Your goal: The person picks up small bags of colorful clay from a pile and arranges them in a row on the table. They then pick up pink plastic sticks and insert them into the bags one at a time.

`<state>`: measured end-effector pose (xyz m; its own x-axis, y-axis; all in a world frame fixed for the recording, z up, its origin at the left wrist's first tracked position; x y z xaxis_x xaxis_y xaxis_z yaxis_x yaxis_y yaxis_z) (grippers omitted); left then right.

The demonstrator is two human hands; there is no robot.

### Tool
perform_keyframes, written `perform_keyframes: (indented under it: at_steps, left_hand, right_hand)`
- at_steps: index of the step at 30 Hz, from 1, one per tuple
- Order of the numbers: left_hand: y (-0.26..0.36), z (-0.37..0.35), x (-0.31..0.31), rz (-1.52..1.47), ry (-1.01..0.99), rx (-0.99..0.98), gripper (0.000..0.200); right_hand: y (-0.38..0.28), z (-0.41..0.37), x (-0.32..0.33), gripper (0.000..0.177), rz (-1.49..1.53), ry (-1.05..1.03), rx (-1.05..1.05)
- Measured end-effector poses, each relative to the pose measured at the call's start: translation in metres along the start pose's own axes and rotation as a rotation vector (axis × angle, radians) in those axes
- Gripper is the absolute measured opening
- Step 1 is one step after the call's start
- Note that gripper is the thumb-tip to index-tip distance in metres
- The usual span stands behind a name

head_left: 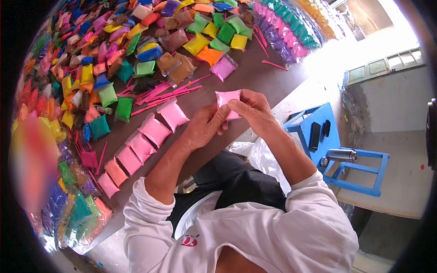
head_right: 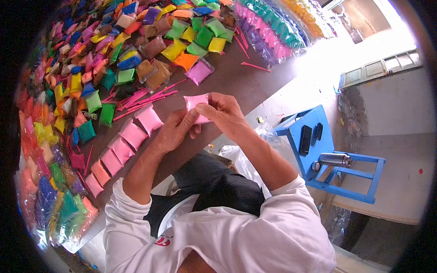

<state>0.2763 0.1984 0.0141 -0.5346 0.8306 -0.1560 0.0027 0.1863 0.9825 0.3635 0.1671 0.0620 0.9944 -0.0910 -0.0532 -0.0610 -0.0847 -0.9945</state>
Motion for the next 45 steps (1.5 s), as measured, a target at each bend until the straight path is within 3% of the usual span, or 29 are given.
perform_keyframes:
  at_steps: [8,16,23,29,34,38,40,45]
  left_hand:
    - [0.015,-0.002,-0.008,-0.062,-0.035,-0.029,0.04]
    - [0.012,-0.002,-0.007,0.01,-0.005,-0.019,0.033]
    - [0.008,0.0,-0.005,0.085,-0.008,-0.046,0.041]
    - [0.01,-0.001,-0.007,0.101,-0.008,-0.039,0.045]
    - [0.019,-0.001,-0.009,0.197,-0.016,-0.072,0.041]
    - [0.003,0.0,-0.007,0.183,-0.031,0.064,0.039]
    - [0.007,-0.004,-0.008,0.131,-0.007,0.068,0.041]
    - [0.014,-0.003,-0.011,0.229,-0.041,0.042,0.044]
  right_hand:
    - [0.019,0.005,0.004,0.018,0.256,0.088,-0.023]
    - [0.019,0.014,0.007,0.019,0.135,0.026,-0.006]
    - [0.026,0.016,0.01,0.014,0.15,0.034,0.029]
    - [0.032,0.016,0.009,0.014,0.387,0.045,-0.067]
    - [0.041,0.019,0.017,0.014,0.281,0.036,0.012]
    - [0.04,0.016,0.021,0.02,0.293,0.133,0.013]
    - [0.049,0.017,0.023,0.031,0.246,0.052,-0.035]
    - [0.046,0.015,0.009,0.02,0.372,-0.1,-0.007]
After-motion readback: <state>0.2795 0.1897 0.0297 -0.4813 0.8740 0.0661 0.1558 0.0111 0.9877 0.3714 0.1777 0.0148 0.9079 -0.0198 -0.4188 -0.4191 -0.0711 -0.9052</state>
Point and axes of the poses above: each hand's wrist, its own z-axis towards the middle knuckle, its own x-axis out of the back of the hand, y = z × x, the point moved 10 cm from there along z, towards the middle knuckle, and after that the axes turned 6 degrees about -z, right-handed, at the moved point
